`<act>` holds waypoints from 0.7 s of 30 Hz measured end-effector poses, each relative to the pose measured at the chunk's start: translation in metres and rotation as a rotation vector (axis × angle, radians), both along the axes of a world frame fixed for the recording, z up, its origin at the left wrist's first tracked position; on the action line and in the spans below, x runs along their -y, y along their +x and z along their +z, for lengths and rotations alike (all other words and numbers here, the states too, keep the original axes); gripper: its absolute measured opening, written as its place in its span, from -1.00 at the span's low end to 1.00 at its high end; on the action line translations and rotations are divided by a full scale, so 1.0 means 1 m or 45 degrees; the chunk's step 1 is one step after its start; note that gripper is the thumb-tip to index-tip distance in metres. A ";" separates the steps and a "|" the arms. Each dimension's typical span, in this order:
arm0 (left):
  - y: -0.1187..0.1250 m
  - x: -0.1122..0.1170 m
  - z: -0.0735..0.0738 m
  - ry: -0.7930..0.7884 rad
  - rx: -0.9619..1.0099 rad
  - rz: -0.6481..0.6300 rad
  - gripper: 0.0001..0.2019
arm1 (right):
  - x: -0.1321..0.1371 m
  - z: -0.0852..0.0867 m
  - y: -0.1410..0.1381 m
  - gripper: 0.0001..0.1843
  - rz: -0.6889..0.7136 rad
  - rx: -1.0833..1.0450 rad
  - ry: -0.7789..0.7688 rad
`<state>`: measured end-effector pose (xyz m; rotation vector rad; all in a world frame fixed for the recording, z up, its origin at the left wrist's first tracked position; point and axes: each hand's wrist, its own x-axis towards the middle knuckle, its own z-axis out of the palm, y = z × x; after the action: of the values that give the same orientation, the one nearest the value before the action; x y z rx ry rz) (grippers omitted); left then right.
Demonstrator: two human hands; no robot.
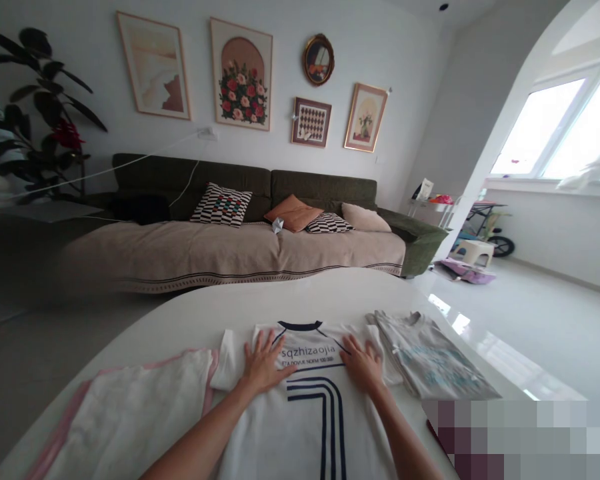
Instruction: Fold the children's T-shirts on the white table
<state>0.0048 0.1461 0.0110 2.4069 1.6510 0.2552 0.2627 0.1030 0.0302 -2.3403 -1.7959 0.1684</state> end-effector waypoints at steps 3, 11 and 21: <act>0.000 -0.002 -0.003 0.071 0.003 0.015 -0.17 | -0.007 -0.008 0.013 -0.41 -0.100 0.007 -0.045; 0.002 0.014 0.013 0.129 -0.054 -0.043 -0.27 | 0.060 0.003 -0.047 -0.34 0.047 0.070 -0.045; -0.007 0.071 0.010 -0.007 0.026 -0.124 -0.35 | 0.151 -0.012 -0.081 -0.36 0.018 0.020 -0.040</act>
<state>-0.0021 0.0747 0.0215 2.4637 1.5193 0.2577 0.1821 -0.0477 0.0179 -2.3573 -1.8301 0.1817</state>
